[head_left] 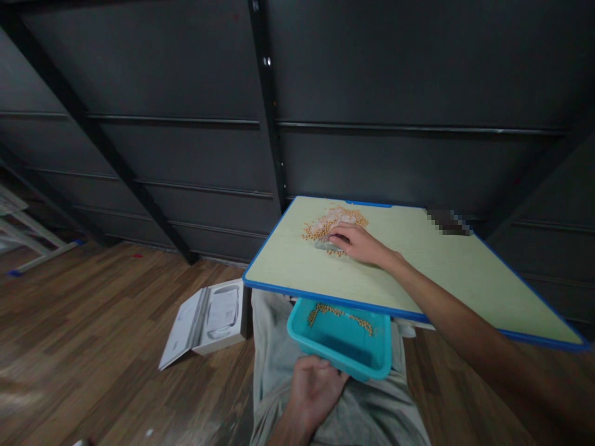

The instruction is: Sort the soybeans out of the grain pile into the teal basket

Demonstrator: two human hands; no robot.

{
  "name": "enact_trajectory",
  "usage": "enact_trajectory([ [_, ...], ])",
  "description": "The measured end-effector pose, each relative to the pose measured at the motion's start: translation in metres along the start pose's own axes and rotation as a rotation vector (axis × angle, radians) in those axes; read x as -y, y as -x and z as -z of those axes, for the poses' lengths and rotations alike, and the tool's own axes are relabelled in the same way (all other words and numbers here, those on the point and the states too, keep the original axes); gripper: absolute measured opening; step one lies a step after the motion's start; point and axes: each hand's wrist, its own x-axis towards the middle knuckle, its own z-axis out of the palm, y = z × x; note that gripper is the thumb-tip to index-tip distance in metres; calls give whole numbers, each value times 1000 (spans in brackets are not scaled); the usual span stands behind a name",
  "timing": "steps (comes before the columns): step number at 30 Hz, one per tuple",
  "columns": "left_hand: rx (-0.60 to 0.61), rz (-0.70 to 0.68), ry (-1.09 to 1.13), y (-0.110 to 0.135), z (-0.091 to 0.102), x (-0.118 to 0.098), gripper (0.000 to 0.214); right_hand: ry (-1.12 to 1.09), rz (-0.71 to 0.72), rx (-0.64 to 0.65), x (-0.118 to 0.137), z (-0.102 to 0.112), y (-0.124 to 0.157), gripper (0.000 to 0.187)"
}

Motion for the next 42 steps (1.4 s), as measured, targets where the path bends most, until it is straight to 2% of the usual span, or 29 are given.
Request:
enact_trajectory([
  [7,17,-2,9,-1,0,0,53,-28,-7,47,2,1,0,19],
  [20,-9,-10,-9,0,-3,1,42,-164,36,138,12,4,1,20],
  [27,-55,-32,-3,0,-5,0,47,-362,-47,277,19,7,4,21],
  [37,-26,-55,11,-1,0,-1,40,-668,-146,515,28,5,8,26],
  [39,-15,-56,11,-1,1,-1,42,-713,-150,533,28,6,7,28],
  [42,-3,-59,21,-1,-1,-1,44,-734,-145,469,27,9,6,26],
])
